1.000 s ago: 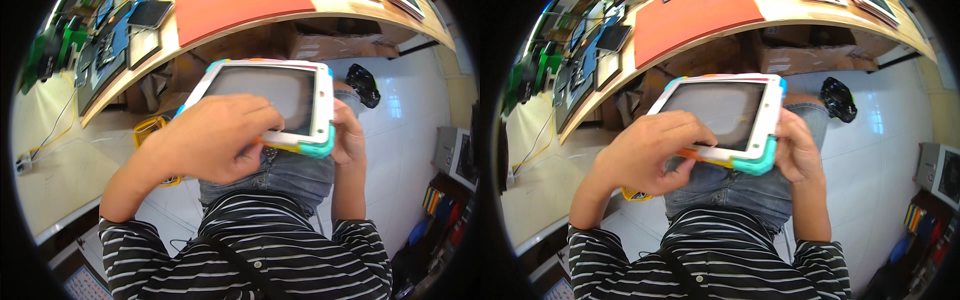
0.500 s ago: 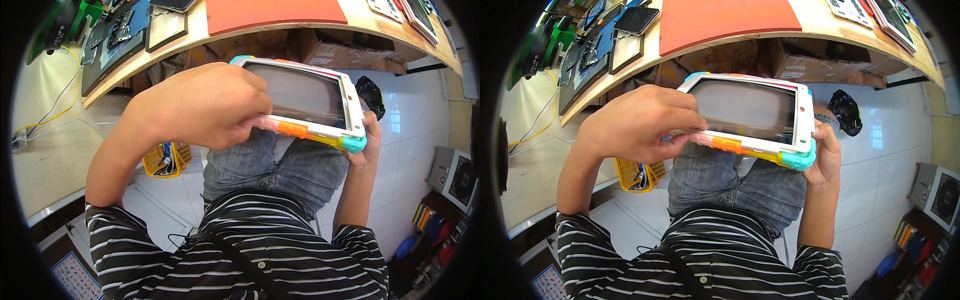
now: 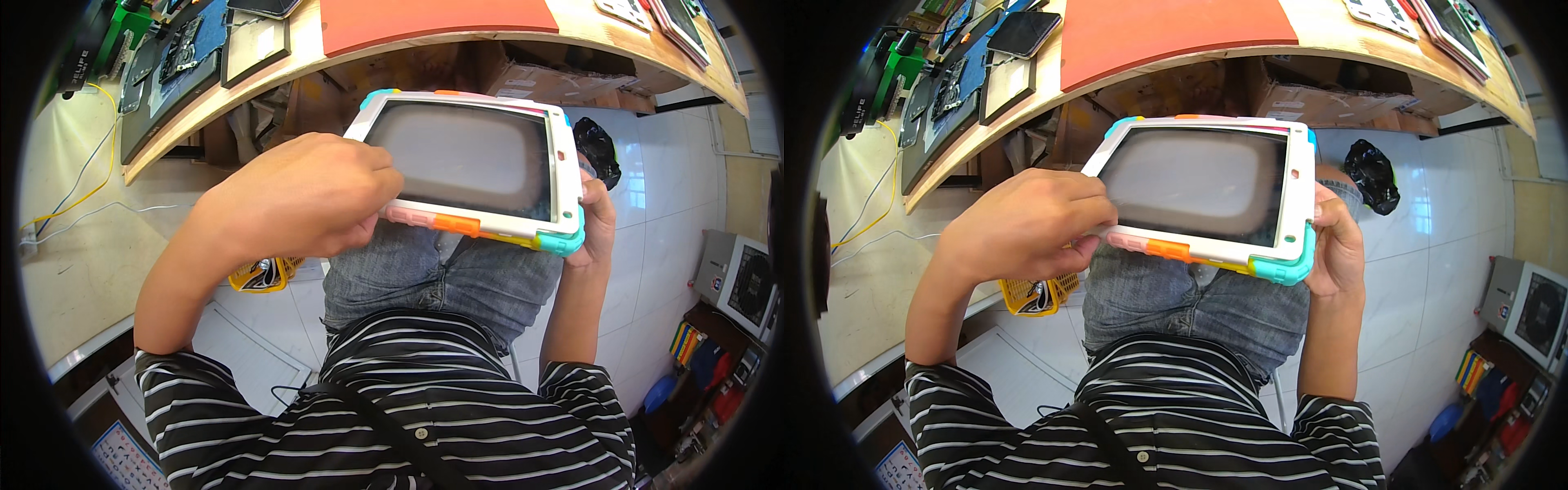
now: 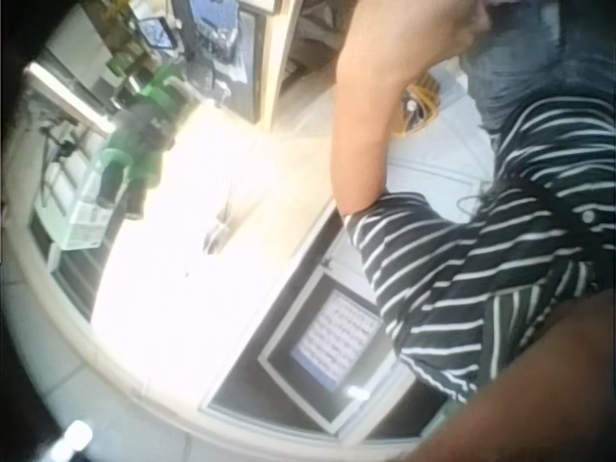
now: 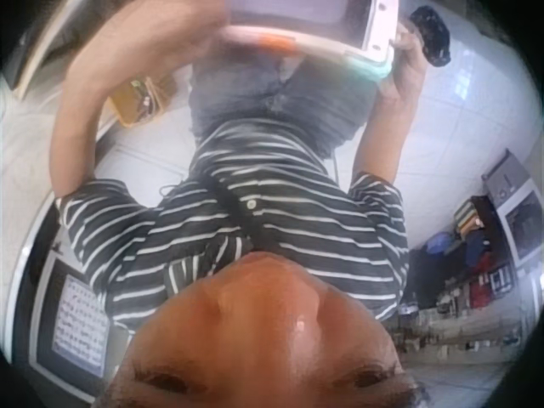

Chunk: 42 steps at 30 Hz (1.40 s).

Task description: The person removes a colorful protective case from a white tablet by hand, then opens the tablet to reveal its internal components. The case is placed on the table, and the tablet is held open to show the battery and circuitry.

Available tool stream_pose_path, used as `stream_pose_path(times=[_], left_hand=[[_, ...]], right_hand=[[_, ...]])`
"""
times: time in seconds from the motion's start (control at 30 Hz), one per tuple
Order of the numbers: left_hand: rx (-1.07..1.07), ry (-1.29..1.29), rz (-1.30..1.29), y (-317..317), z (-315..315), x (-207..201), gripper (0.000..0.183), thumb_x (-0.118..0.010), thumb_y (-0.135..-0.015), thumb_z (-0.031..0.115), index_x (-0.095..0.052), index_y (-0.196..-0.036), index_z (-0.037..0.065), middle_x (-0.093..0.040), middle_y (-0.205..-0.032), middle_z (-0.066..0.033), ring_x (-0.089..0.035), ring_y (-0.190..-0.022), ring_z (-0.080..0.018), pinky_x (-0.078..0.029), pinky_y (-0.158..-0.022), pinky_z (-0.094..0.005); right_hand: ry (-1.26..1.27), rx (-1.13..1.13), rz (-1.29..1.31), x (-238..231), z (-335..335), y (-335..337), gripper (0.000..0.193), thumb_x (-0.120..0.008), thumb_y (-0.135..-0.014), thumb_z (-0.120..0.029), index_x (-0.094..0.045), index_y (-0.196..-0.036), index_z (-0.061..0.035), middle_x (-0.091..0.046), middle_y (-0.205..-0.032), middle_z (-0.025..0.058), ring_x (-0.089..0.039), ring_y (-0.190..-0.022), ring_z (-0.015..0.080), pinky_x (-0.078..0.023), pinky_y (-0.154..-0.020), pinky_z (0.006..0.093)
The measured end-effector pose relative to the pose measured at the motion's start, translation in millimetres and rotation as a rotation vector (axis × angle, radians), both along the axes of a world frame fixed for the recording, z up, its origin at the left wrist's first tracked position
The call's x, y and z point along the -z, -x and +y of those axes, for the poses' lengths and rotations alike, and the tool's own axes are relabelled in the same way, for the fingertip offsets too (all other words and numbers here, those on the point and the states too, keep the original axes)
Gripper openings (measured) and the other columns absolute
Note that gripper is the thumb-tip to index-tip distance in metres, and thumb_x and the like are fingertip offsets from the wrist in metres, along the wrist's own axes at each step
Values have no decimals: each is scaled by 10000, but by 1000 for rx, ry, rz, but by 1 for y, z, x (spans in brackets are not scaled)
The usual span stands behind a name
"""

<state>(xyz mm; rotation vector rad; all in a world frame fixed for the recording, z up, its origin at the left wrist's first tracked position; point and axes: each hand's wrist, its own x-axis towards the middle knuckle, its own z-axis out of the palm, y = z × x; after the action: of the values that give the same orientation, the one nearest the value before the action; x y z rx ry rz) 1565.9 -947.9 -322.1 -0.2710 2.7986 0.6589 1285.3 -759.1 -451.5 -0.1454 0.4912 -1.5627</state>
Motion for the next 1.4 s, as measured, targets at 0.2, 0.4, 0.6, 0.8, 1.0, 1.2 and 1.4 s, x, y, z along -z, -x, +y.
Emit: stream_pose_path(times=[0.2, 0.4, 0.6, 0.8, 1.0, 1.2, 1.4], left_hand=[[-2, 30, -45, 7, 2, 4, 163, -704, -709, 71, -605, -831, 30, -607, -774, -126, -646, -776, -357, -533, -708, -457], [-7, -22, -17, 8, 0, 2, 157, -707, -701, 71, -605, -813, 32, -607, -768, -119, -645, -758, -356, -533, -680, -458], [19, 41, 57, 8, 1, 3, 172, -711, -705, 83, -581, -806, 33, -598, -771, -121, -642, -748, -345, -533, -659, -448], [-23, 350, 197, 8, 28, 12, 244, -707, -686, 100, -533, -850, 50, -533, -804, -100, -628, -730, -272, -525, -595, -394], [-107, 438, 313, 7, 31, 20, 240, -720, -740, 126, -511, -839, 64, -557, -770, -80, -643, -680, -257, -529, -534, -368], [-267, 260, 439, 4, 27, 24, 241, -680, -710, 87, -495, -863, 67, -563, -693, -86, -632, -616, -283, -511, -533, -391], [-376, 98, 485, 0, 28, 23, 255, -689, -714, 61, -536, -918, 60, -615, -726, -95, -646, -622, -296, -512, -551, -395]], right_hand=[[-60, 27, 13, 2, 4, 2, 520, -523, -849, -51, -509, -1335, 134, -715, -1120, 196, -755, -926, 218, -636, -866, 338], [-35, 7, 10, 2, 3, 3, 525, -527, -854, -56, -512, -1342, 136, -697, -1214, 235, -749, -1006, 250, -617, -929, 371], [49, -30, -102, 4, 2, 4, 515, -517, -874, -74, -512, -1343, 137, -690, -1231, 241, -738, -1039, 274, -598, -969, 398], [27, -5, -103, 11, 3, 6, 498, -491, -891, -65, -521, -1343, 140, -706, -1212, 235, -740, -1030, 278, -599, -959, 412], [26, 40, -124, 3, 4, -1, 446, -485, -898, -66, -565, -1291, 128, -732, -1147, 216, -746, -980, 266, -600, -938, 392], [-8, 50, -66, 7, 7, -1, 468, -504, -889, -69, -542, -1314, 123, -712, -1174, 205, -728, -1017, 245, -587, -948, 366], [-24, 32, 54, -4, 0, -3, 493, -533, -879, -80, -538, -1326, 129, -711, -1172, 214, -730, -1002, 251, -589, -943, 367]])
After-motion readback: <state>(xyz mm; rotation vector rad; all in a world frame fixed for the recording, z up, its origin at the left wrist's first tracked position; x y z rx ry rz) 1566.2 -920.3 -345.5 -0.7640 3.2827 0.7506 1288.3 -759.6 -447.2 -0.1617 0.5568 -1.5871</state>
